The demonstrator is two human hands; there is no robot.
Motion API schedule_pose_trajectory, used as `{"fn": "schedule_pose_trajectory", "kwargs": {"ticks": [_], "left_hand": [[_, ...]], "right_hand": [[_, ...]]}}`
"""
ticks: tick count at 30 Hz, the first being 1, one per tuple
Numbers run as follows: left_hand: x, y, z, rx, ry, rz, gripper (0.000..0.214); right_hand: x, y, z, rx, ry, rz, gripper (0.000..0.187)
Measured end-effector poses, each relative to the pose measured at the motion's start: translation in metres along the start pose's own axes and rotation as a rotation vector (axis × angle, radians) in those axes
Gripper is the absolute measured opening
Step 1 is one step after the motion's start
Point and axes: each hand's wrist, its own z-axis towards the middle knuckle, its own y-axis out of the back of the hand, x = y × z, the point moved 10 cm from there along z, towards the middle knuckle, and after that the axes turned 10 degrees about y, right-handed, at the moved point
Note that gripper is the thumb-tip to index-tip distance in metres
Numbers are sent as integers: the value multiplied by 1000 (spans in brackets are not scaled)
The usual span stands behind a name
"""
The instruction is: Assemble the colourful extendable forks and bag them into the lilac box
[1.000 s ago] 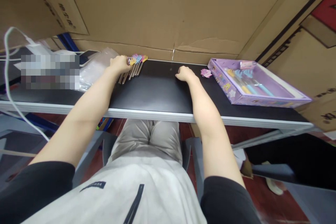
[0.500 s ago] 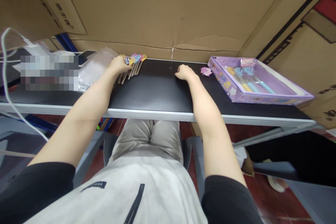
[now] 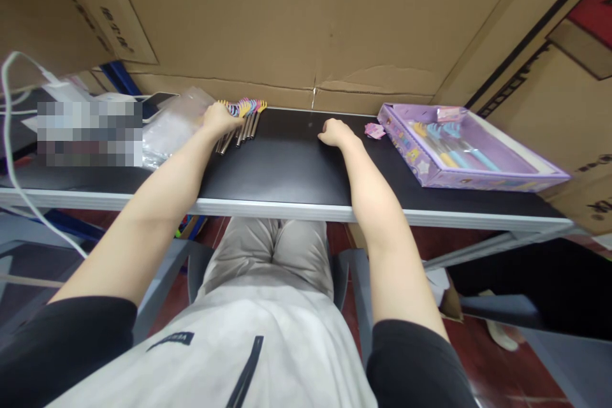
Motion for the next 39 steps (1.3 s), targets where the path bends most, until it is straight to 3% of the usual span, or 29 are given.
{"fn": "schedule_pose_trajectory", "kwargs": {"ticks": [6,17,26,34,39], "left_hand": [[-10,11,-14,-18,-33,-36,25],[-23,-10,-2,-26,-174,-132,14],[-36,-2,-17,9,-206,-265,4],[-45,-30,-28,241,-140,-531,11],[-62,-34,-47,337,-179,-676,17]], "right_hand": [[0,0,0,3,-9,-17,33],[-3,-2,3,2,-6,-17,34],[10,-1,1,-6,38,5,33],[53,5,-8,-51,200,141,24],[76,1,-11,-101,253,536,13]]}}
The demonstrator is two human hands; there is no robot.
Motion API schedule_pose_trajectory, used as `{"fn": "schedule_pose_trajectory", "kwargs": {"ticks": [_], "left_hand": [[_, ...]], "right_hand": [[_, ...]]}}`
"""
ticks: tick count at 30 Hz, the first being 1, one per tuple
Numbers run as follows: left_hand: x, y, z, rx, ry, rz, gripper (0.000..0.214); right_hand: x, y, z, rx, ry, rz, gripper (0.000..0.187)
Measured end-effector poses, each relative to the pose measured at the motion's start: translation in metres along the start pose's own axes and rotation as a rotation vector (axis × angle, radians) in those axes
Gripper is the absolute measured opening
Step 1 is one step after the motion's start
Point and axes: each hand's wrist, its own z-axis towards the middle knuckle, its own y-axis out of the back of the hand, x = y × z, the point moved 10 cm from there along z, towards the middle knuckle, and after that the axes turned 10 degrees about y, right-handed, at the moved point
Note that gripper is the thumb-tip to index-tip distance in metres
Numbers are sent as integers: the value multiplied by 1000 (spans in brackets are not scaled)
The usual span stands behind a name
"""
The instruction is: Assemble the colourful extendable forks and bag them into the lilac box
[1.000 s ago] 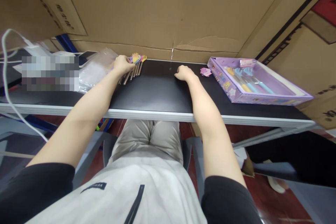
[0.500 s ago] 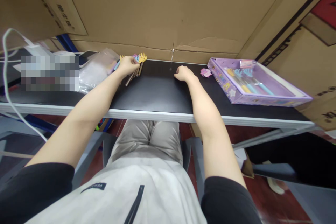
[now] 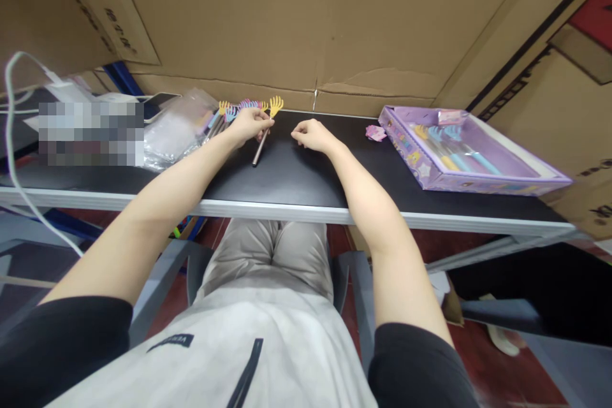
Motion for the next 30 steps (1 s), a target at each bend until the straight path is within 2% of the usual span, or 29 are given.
{"fn": "schedule_pose_trajectory", "kwargs": {"ticks": [3,7,18,22,24,27,28,30], "left_hand": [[-7,-9,-10,35,-4,-44,16],[-13,-17,-17,78,-11,-88,17],[-14,-35,-16,261,-86,-240,14],[-18,-37,-17,305,-120,-173,21],[-20,-25,-14,220,-147,7,21],[-25,17,-9,-69,-180,426,27],[-22,34,-7,-164,-136,543,31],[-6,68,-2,-281,51,703,41]], "right_hand": [[8,-10,1,-42,7,252,18],[14,-18,1,-62,-32,445,20],[12,-31,-12,-110,-270,792,26],[6,-29,-12,-163,-314,843,23],[-3,-22,-11,-233,-330,859,23],[-22,-7,-8,-370,-337,861,20],[-29,-2,-7,-407,-337,849,18],[-40,6,-5,-454,-342,818,16]]}}
